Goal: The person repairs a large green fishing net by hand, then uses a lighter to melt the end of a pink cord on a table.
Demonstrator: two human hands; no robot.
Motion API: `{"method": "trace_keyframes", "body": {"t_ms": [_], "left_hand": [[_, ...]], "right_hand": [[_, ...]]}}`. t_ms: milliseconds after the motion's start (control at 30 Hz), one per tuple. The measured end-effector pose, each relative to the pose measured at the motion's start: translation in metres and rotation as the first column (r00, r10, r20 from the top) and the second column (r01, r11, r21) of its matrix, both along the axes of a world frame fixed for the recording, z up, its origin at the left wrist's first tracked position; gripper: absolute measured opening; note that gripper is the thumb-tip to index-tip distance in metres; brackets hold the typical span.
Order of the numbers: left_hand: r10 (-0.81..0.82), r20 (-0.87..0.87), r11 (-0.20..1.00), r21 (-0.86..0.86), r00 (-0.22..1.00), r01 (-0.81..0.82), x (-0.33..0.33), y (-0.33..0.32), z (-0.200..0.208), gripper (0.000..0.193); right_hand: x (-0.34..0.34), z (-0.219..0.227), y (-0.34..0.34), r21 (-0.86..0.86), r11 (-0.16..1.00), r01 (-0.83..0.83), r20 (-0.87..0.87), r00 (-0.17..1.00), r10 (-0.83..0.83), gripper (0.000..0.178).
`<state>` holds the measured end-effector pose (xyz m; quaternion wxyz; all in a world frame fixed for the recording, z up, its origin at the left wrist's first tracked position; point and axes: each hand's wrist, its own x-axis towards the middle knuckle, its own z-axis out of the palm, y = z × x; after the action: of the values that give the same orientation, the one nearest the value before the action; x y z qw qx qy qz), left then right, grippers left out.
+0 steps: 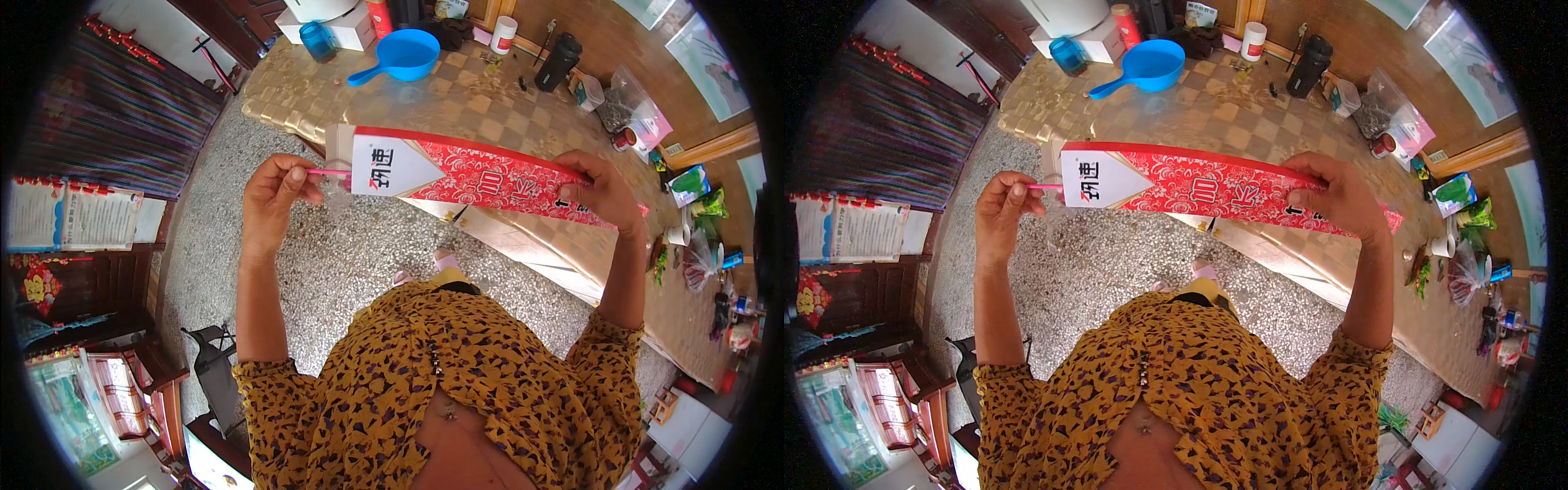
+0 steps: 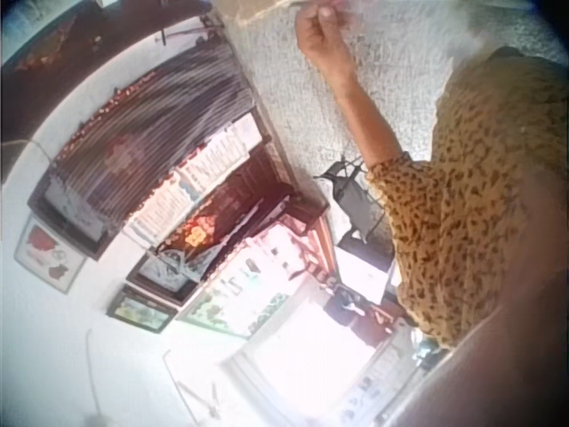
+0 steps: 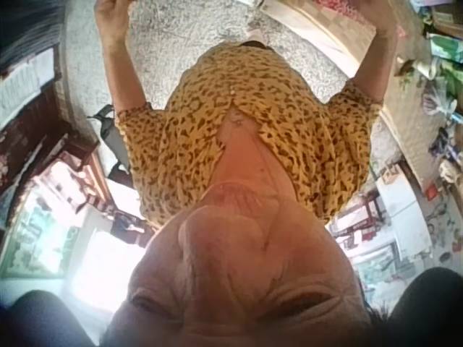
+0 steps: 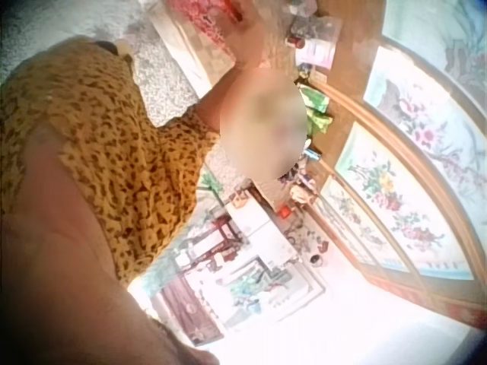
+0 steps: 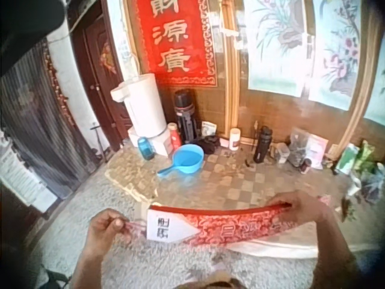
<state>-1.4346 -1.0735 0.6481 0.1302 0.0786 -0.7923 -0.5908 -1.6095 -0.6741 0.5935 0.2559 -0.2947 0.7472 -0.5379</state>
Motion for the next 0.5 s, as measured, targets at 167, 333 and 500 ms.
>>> {"method": "trace_keyframes", "body": {"t_ms": [167, 333, 500], "left_hand": [[0.043, -0.117, 0.995, 0.093, 0.992, -0.032, -0.007, -0.018, 0.01, 0.023], [0.32, -0.294, 0.902, 0.386, 0.901, -0.194, 0.011, -0.099, 0.036, 0.023], [0.435, -0.461, 0.837, 0.524, 0.773, -0.159, 0.114, -0.258, 0.08, 0.018]], "right_hand": [[0.004, -0.015, 0.002, -0.078, 0.997, 0.029, 0.066, 0.998, -0.024, 0.035], [0.006, -0.033, 0.014, -0.088, 0.992, 0.088, 0.083, 0.993, -0.081, 0.032], [-0.004, -0.06, 0.039, -0.23, 0.949, 0.216, 0.095, 0.975, -0.199, 0.029]]}}
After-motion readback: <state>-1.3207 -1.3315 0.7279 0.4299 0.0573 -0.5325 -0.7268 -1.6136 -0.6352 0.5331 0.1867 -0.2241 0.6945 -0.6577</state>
